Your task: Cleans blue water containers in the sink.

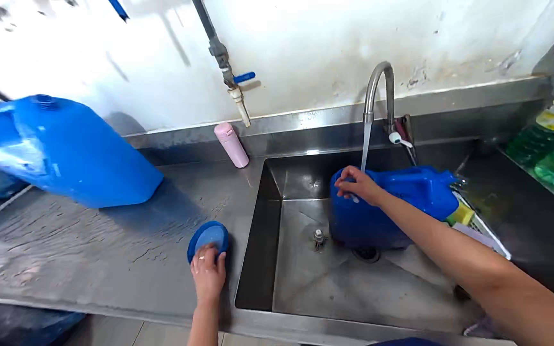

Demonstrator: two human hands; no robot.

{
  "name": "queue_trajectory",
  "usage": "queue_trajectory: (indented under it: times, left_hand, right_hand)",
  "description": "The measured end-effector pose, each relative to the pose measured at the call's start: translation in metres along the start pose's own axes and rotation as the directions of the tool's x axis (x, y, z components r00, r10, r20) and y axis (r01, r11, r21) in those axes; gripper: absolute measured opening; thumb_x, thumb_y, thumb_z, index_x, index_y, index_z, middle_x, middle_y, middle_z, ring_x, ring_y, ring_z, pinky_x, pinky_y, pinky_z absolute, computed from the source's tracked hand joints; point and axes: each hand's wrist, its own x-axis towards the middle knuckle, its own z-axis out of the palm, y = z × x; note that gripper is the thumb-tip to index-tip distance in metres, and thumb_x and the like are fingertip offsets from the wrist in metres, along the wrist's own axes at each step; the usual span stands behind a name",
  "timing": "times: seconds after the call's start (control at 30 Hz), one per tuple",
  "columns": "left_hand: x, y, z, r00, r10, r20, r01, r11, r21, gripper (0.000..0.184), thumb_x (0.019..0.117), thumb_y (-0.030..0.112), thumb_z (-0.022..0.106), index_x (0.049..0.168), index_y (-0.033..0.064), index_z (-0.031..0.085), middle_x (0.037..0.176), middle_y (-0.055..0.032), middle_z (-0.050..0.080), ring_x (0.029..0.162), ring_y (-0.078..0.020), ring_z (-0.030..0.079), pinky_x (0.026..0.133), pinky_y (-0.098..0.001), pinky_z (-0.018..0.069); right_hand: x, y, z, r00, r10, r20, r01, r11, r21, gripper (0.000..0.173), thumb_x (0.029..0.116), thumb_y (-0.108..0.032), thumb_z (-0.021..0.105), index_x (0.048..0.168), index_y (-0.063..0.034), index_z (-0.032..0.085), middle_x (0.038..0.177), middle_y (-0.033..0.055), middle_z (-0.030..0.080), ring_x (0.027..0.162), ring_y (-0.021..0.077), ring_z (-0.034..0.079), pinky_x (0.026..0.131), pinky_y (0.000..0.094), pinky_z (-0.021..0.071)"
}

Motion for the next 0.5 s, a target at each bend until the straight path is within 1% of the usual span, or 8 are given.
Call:
queue_trajectory:
  times: [0.07,0.13,0.2,0.23,0.3,0.33,0.43,0.5]
  left_hand:
    - [-0.018,0.021,0.006,0.997,-0.056,0.053,0.047,0.987,0.152,0.022,0.0907,0.002,0.066,0.106,-0.0135,0.070,0.136,-0.0387,0.056,0.135,-0.0633,0.041,0.110,-0.0787,0.0250]
    - [-0.035,0.053,0.015,0.996,-0.085,-0.001,0.084,0.979,0.185,0.027,0.0888,0.000,0.066,0.112,-0.0132,0.068,0.140,-0.0402,0.051,0.137,-0.0623,0.039,0.112,-0.0752,0.0265]
    - [-0.051,0.090,0.031,0.998,-0.069,-0.002,0.068,0.985,0.158,0.034,0.0876,0.005,0.068,0.116,-0.0123,0.068,0.142,-0.0387,0.050,0.138,-0.0602,0.040,0.114,-0.0711,0.0291]
    - [-0.058,0.110,0.040,0.997,-0.061,0.043,0.054,0.988,0.142,0.036,0.0876,0.009,0.070,0.118,-0.0104,0.069,0.144,-0.0366,0.050,0.139,-0.0586,0.039,0.115,-0.0699,0.0286]
    - [-0.065,0.149,0.055,0.965,-0.104,0.242,0.072,0.988,0.137,0.043,0.0920,0.022,0.071,0.126,-0.0039,0.068,0.153,-0.0293,0.045,0.147,-0.0530,0.031,0.118,-0.0698,0.0220]
    - [-0.067,0.166,0.061,0.918,-0.160,0.362,0.109,0.982,0.157,0.046,0.0953,0.030,0.069,0.131,0.0001,0.066,0.158,-0.0251,0.041,0.151,-0.0494,0.025,0.119,-0.0704,0.0166]
    - [-0.063,0.202,0.073,0.692,-0.342,0.635,0.233,0.939,0.253,0.055,0.1033,0.045,0.056,0.142,0.0065,0.059,0.167,-0.0177,0.028,0.157,-0.0416,0.011,0.119,-0.0727,0.0061]
    - [-0.072,0.210,0.084,0.570,-0.401,0.717,0.231,0.916,0.328,0.055,0.1042,0.045,0.055,0.142,0.0055,0.058,0.164,-0.0200,0.032,0.155,-0.0418,0.019,0.118,-0.0733,0.0116]
  right_hand:
    - [0.013,0.007,-0.021,0.992,0.077,-0.099,-0.080,0.996,-0.027,0.032,0.1058,-0.004,0.053,0.134,0.0087,0.047,0.117,0.0240,0.062,0.088,0.0224,0.067,0.081,0.0358,0.0561]
    - [0.027,0.026,-0.031,0.987,0.074,-0.142,-0.090,0.990,-0.110,0.032,0.1065,-0.007,0.053,0.134,0.0077,0.051,0.119,0.0256,0.061,0.092,0.0252,0.066,0.084,0.0385,0.0554]
    - [0.032,0.041,-0.035,0.992,-0.018,-0.122,-0.018,0.958,-0.285,0.031,0.1039,-0.008,0.055,0.128,0.0103,0.057,0.120,0.0307,0.063,0.104,0.0358,0.066,0.095,0.0494,0.0524]
    - [0.030,0.040,-0.034,0.992,-0.061,-0.107,0.019,0.934,-0.358,0.031,0.1024,-0.007,0.056,0.127,0.0111,0.060,0.123,0.0333,0.063,0.113,0.0416,0.064,0.101,0.0547,0.0487]
    - [0.022,0.036,-0.030,0.989,-0.098,-0.109,0.044,0.907,-0.418,0.030,0.0995,-0.002,0.055,0.126,0.0115,0.060,0.128,0.0354,0.060,0.124,0.0464,0.057,0.107,0.0578,0.0434]
    - [0.019,0.036,-0.028,0.988,-0.101,-0.118,0.042,0.906,-0.422,0.031,0.0987,-0.001,0.055,0.126,0.0119,0.060,0.130,0.0364,0.059,0.127,0.0474,0.055,0.108,0.0581,0.0422]
    - [0.017,0.031,-0.026,0.986,-0.072,-0.150,0.003,0.911,-0.411,0.032,0.0991,0.000,0.056,0.129,0.0114,0.060,0.139,0.0370,0.052,0.135,0.0474,0.048,0.113,0.0559,0.0386]
    - [0.015,0.031,-0.025,0.982,-0.054,-0.181,-0.020,0.923,-0.384,0.033,0.0990,-0.001,0.058,0.130,0.0104,0.060,0.142,0.0372,0.048,0.136,0.0479,0.046,0.113,0.0565,0.0387]
